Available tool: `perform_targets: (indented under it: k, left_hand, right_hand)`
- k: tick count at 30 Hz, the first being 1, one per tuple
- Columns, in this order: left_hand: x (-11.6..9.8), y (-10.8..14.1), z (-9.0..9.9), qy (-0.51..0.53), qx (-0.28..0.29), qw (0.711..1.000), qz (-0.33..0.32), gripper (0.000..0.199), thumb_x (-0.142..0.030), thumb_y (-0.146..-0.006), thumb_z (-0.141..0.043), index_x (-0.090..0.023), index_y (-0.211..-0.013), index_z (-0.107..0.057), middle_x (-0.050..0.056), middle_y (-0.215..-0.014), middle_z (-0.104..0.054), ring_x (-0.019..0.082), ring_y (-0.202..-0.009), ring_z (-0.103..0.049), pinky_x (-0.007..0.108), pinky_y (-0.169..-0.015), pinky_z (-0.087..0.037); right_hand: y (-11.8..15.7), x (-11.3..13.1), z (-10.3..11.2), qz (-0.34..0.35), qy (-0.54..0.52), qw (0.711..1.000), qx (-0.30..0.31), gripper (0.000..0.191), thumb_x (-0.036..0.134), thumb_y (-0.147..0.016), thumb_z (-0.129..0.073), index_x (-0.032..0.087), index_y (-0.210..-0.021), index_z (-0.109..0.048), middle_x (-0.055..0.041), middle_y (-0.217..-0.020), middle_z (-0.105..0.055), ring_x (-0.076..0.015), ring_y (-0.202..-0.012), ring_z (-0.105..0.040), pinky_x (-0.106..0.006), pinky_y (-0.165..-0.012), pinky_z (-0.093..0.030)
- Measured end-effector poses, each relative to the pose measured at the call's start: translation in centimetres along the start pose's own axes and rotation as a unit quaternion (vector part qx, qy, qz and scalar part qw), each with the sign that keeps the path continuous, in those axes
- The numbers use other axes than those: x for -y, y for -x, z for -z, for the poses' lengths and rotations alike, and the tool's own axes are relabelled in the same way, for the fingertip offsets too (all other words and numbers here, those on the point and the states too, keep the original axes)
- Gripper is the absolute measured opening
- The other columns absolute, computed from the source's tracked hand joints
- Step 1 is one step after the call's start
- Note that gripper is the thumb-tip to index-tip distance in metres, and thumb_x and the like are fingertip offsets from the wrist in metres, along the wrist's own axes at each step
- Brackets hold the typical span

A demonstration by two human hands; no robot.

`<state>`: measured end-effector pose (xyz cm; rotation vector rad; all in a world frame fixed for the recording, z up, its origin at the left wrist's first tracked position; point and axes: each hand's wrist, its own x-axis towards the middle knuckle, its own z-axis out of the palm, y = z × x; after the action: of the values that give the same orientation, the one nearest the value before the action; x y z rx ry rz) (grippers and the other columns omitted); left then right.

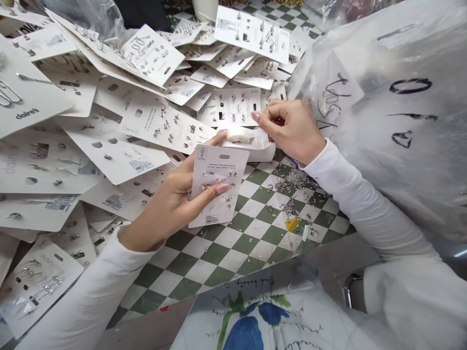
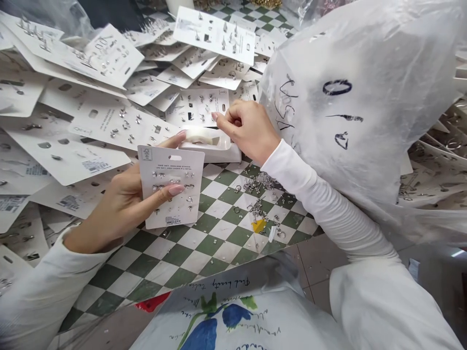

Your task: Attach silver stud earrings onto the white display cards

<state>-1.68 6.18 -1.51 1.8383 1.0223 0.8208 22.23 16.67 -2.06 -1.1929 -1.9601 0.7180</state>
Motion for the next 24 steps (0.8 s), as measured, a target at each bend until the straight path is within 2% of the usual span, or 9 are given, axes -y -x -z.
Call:
perform_targets:
  k: [3, 6, 11, 14, 16, 18, 20, 24]
  left_hand:
    - [0.1, 0.0, -0.1, -0.002, -0.010, 1.000, 0.016, 0.038, -0.030, -0.098, -0.066, -0.024, -0.061, -0.061, -0.011, -0.162, -0.040, 0.032, -0.149, -0.043, 0.050, -0.122, -0.042]
    - [0.1, 0.0, -0.1, -0.008, -0.014, 1.000, 0.021, 0.043, -0.032, -0.097, -0.066, -0.023, -0.056, -0.058, -0.011, -0.161, -0.042, 0.033, -0.146, -0.046, 0.052, -0.120, -0.044]
    - [-0.1, 0.0, -0.1, -0.028, -0.021, 0.999, 0.022, 0.035, -0.031, -0.098, -0.066, -0.024, -0.063, -0.066, -0.008, -0.160, -0.044, 0.033, -0.141, -0.052, 0.048, -0.114, -0.050]
    - [0.1, 0.0, -0.2, -0.023, -0.027, 0.999, 0.029, 0.036, -0.032, -0.097, -0.067, -0.023, -0.062, -0.065, -0.008, -0.159, -0.045, 0.033, -0.138, -0.054, 0.047, -0.110, -0.053]
    - [0.2, 0.0, -0.2, -0.017, -0.029, 0.999, 0.032, 0.040, -0.034, -0.096, -0.069, -0.023, -0.058, -0.062, -0.009, -0.159, -0.046, 0.033, -0.137, -0.055, 0.048, -0.113, -0.050]
    - [0.3, 0.1, -0.1, -0.017, -0.028, 0.999, 0.036, 0.046, -0.035, -0.095, -0.070, -0.022, -0.053, -0.055, -0.010, -0.159, -0.046, 0.032, -0.137, -0.055, 0.048, -0.117, -0.047]
    - [0.2, 0.1, -0.1, -0.020, -0.026, 0.999, 0.041, 0.048, -0.035, -0.095, -0.069, -0.022, -0.052, -0.052, -0.010, -0.159, -0.046, 0.032, -0.138, -0.054, 0.047, -0.117, -0.047]
    - [0.0, 0.1, -0.1, -0.027, -0.027, 0.999, 0.038, 0.044, -0.034, -0.096, -0.068, -0.023, -0.056, -0.058, -0.010, -0.159, -0.045, 0.033, -0.136, -0.056, 0.044, -0.109, -0.054]
  right_hand:
    - [0.0, 0.4, 0.8, -0.007, -0.058, 0.998, -0.002, 0.062, 0.063, -0.091, -0.066, 0.026, -0.051, -0.036, 0.0002, -0.056, -0.041, -0.0165, -0.051, -0.036, -0.042, -0.065, -0.050]
    - [0.4, 1.2, 2.1, -0.014, -0.035, 0.999, -0.013, 0.051, 0.051, -0.092, -0.070, 0.026, -0.052, -0.050, -0.0004, -0.056, -0.052, -0.0172, -0.052, -0.044, -0.040, -0.061, -0.052]
    - [1.1, 1.8, 4.4, -0.030, -0.083, 0.992, 0.088, 0.025, 0.036, -0.081, -0.084, 0.024, -0.065, -0.068, -0.0038, -0.070, -0.073, -0.0206, -0.063, -0.069, -0.036, -0.060, -0.061]
    - [1.3, 1.7, 5.4, -0.022, -0.094, 0.988, 0.116, 0.012, 0.027, -0.082, -0.083, 0.025, -0.074, -0.074, -0.0033, -0.079, -0.077, -0.0228, -0.072, -0.075, -0.038, -0.068, -0.067]
    - [1.4, 1.8, 6.0, -0.030, -0.086, 0.988, 0.127, 0.006, 0.021, -0.083, -0.080, 0.025, -0.081, -0.076, -0.0026, -0.083, -0.078, -0.0245, -0.076, -0.076, -0.042, -0.074, -0.069]
    - [1.5, 2.0, 6.3, -0.050, -0.071, 0.989, 0.123, 0.012, 0.016, -0.084, -0.077, 0.026, -0.091, -0.076, -0.0016, -0.084, -0.078, -0.0252, -0.078, -0.076, -0.043, -0.076, -0.069]
    - [1.7, 2.1, 6.3, -0.071, -0.067, 0.989, 0.109, 0.023, 0.011, -0.082, -0.075, 0.025, -0.100, -0.071, -0.0002, -0.078, -0.075, -0.0245, -0.075, -0.076, -0.040, -0.070, -0.066]
    - [1.9, 2.1, 6.0, -0.090, -0.087, 0.988, 0.086, 0.034, 0.009, -0.075, -0.076, 0.027, -0.096, -0.057, 0.0034, -0.069, -0.069, -0.0223, -0.066, -0.070, -0.035, -0.056, -0.057]
